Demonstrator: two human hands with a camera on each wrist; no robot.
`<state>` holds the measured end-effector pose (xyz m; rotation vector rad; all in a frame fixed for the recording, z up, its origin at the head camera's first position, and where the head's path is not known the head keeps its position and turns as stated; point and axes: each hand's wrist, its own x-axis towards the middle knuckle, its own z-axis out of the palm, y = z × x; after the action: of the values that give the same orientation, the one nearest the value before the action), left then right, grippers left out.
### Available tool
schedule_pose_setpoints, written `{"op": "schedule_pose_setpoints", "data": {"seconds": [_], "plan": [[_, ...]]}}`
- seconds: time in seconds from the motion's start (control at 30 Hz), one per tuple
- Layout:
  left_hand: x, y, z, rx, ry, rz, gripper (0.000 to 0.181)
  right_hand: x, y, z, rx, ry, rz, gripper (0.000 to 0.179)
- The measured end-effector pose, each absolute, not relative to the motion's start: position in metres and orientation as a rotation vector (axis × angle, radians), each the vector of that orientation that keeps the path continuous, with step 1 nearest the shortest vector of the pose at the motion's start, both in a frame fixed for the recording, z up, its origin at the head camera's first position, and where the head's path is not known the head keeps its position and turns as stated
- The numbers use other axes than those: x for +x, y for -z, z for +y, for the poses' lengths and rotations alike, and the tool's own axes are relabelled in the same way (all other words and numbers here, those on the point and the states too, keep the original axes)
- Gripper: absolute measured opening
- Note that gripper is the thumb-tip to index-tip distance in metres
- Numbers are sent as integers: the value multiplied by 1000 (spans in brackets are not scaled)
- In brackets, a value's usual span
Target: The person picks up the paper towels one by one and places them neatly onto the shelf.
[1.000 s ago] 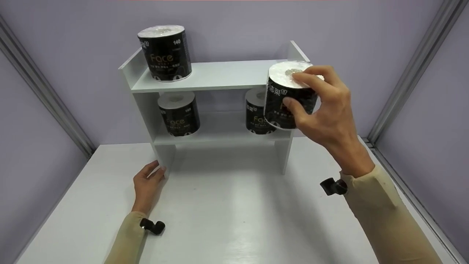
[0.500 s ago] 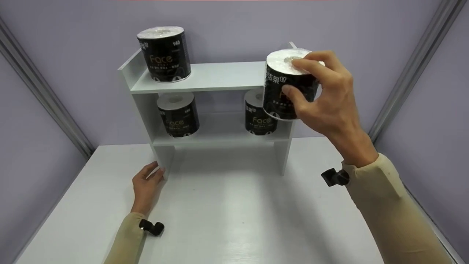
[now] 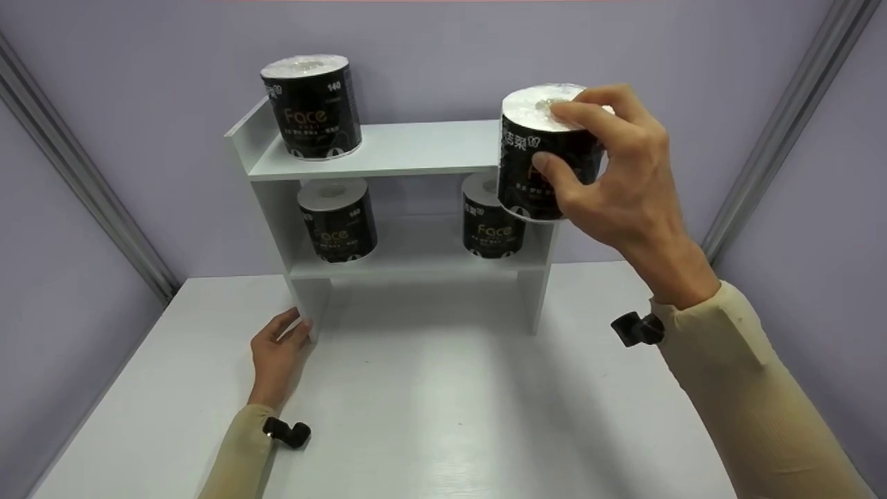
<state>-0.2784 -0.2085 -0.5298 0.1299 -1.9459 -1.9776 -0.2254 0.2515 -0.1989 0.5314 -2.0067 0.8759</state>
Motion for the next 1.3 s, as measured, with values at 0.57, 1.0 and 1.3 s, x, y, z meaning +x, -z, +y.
{"op": "schedule_pose_setpoints", "data": {"seconds": [0.57,1.0,1.3], "plan": [[-279,531,-207,131,2016,-1934,39,-227,184,245,565,-816,-1994,43],[-277,529,-207,107,2056,-1906,42,-238,176,238,550,-843,-1989,42],[-276,529,-207,113,2021,-1928,41,-244,171,237,536,-890,-1985,41]]}}
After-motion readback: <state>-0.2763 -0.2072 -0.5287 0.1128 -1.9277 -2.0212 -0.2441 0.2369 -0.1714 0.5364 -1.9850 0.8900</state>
